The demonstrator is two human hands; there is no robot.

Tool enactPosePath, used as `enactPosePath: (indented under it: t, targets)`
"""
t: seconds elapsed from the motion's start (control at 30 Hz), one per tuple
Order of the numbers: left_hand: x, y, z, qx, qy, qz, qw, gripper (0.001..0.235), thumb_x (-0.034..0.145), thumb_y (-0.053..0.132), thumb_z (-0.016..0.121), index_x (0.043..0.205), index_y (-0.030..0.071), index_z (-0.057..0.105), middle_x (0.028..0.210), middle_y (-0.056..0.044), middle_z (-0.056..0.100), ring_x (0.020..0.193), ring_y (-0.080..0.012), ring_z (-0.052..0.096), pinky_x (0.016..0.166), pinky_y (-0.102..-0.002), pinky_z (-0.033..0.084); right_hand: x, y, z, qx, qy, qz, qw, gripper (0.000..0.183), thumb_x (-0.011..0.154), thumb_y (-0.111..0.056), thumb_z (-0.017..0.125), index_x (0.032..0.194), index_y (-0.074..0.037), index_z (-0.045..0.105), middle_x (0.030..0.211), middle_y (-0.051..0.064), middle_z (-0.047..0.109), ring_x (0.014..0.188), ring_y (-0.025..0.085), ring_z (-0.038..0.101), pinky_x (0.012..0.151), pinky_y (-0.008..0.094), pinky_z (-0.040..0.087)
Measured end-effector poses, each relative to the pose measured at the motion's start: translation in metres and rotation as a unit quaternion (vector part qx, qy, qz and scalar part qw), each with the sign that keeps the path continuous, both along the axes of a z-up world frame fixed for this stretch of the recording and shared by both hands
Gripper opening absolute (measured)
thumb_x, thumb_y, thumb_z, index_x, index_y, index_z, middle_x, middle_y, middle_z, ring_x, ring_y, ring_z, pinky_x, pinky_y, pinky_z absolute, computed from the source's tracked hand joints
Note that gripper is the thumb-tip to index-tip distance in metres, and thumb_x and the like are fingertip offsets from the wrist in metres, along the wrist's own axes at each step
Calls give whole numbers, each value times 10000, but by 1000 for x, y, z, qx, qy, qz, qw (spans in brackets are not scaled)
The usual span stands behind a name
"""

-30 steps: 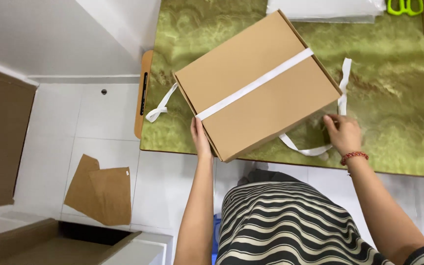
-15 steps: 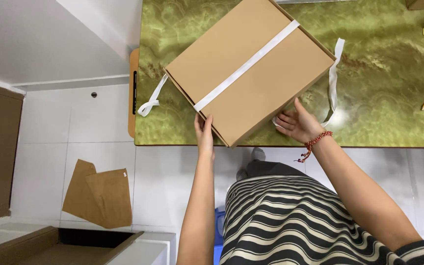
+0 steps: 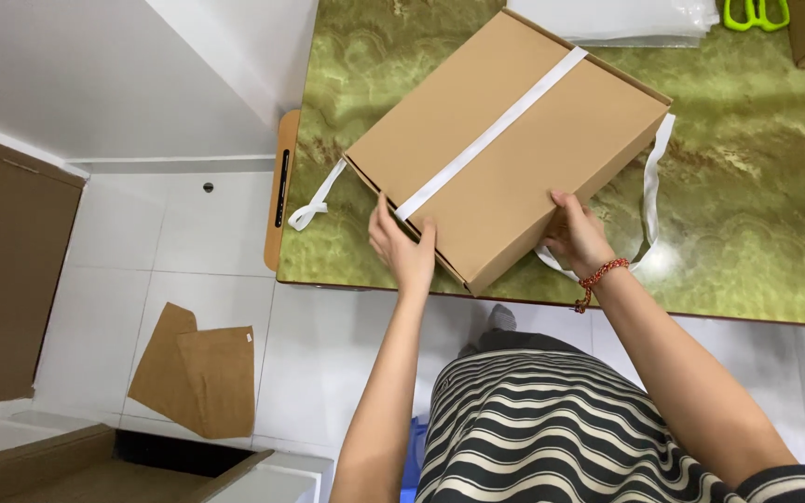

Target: The person unties a ribbon from a cardboard box, opens it, and removes a plastic-wrapped light blue shirt. They unwrap the shirt, place it on a hanger, and hang it on a clothing rack. The person then folds the empty plastic bag and places it on the table before stacking the empty box with other boxes.

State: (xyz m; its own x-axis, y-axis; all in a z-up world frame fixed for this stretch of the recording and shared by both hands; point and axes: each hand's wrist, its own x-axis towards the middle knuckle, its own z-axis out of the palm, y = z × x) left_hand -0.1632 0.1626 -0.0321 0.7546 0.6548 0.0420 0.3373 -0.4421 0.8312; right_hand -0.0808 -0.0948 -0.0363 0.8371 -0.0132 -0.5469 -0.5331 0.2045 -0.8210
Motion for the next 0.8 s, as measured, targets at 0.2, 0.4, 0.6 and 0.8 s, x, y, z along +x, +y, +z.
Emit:
enactPosePath:
  t: [0.2,0.4,0.6,0.8]
  targets:
    - [86,-15,11,10,-51,-204,978,299,1007,320,696,1297,259,743,1295,-70,680,1273,-403,647,1099,-533,492,5,-18,8,-97,-36,5,995,836,934,-632,762,1413,-25,444,1081,70,455,997,246,576,823,422,524]
    - [167,-45,-39,47,87,-262,960,559,847,379,849,1370,301,665,1305,13,600,1225,-289,711,1045,-496,574,11,-63,-21,-107,-52,21,993,749,973,-578,731,1405,-21,477,1044,101,553,955,293,614,786,458,513]
    - [183,-43,-25,-32,108,-309,944,327,726,408,878,982,211,829,895,30,820,983,-278,799,866,-409,603,6,-75,-1,-98,-56,21,993,594,963,-507,704,1331,-74,532,1111,108,582,995,305,603,815,458,502]
    - [204,9,-23,-158,105,-180,965,397,750,642,870,1031,364,835,894,110,808,917,-148,789,817,-297,593,35,-117,-24,-122,-74,49,989,570,991,-482,679,1341,-45,575,1146,154,648,999,340,658,796,455,515]
